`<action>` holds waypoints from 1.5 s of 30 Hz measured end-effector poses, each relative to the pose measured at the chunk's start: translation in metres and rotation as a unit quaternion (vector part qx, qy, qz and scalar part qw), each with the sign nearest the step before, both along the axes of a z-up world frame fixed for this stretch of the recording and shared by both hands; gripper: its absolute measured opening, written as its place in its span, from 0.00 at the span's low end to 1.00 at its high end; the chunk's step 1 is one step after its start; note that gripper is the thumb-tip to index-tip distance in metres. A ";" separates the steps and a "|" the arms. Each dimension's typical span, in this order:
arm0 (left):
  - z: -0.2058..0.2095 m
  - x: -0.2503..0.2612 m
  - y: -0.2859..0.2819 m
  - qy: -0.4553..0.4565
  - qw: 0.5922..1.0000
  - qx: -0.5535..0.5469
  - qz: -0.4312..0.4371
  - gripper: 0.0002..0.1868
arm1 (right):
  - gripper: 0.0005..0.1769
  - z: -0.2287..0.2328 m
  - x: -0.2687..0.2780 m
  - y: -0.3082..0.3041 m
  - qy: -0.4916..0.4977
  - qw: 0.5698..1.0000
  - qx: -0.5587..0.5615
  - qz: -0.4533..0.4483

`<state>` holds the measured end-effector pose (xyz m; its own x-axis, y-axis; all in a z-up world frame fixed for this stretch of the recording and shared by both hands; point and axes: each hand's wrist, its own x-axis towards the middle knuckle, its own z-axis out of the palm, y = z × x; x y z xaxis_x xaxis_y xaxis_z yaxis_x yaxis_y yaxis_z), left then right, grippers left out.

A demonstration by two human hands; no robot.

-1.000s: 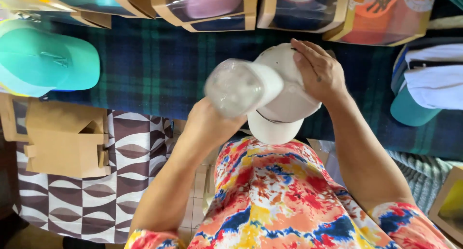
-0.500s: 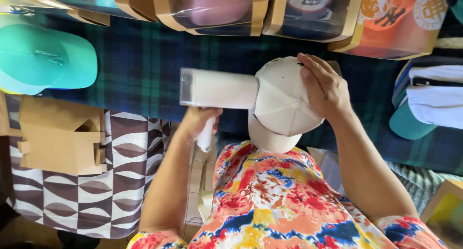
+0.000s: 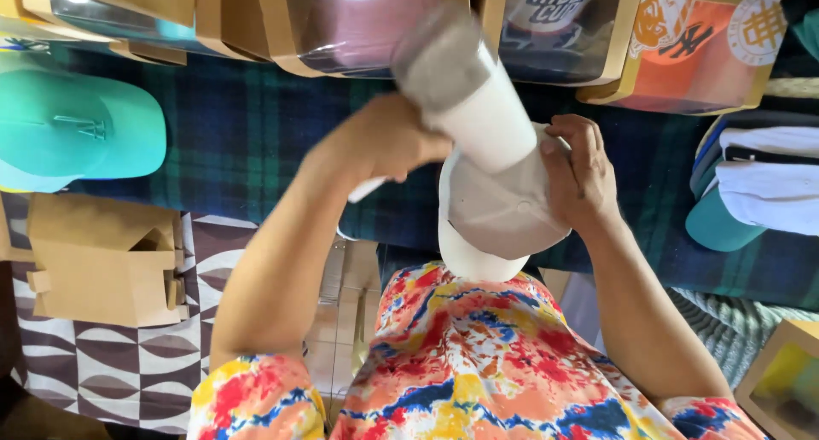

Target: Cleaning and steaming a white baseball cap using a brush and a handheld steamer

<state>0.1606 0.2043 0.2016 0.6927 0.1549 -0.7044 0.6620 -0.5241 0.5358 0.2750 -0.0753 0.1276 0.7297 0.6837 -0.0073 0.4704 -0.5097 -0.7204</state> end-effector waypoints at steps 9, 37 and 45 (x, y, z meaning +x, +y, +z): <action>0.024 -0.020 -0.017 0.018 0.994 0.010 0.111 0.20 | 0.14 -0.002 -0.004 0.001 0.094 0.987 0.027 -0.131; 0.068 -0.067 -0.191 -0.302 0.953 0.040 -0.003 0.17 | 0.34 0.083 -0.083 -0.080 0.265 0.934 0.226 0.083; 0.015 -0.053 -0.249 -0.513 0.852 0.100 -0.043 0.24 | 0.19 0.063 -0.055 -0.179 0.273 0.881 0.137 -0.360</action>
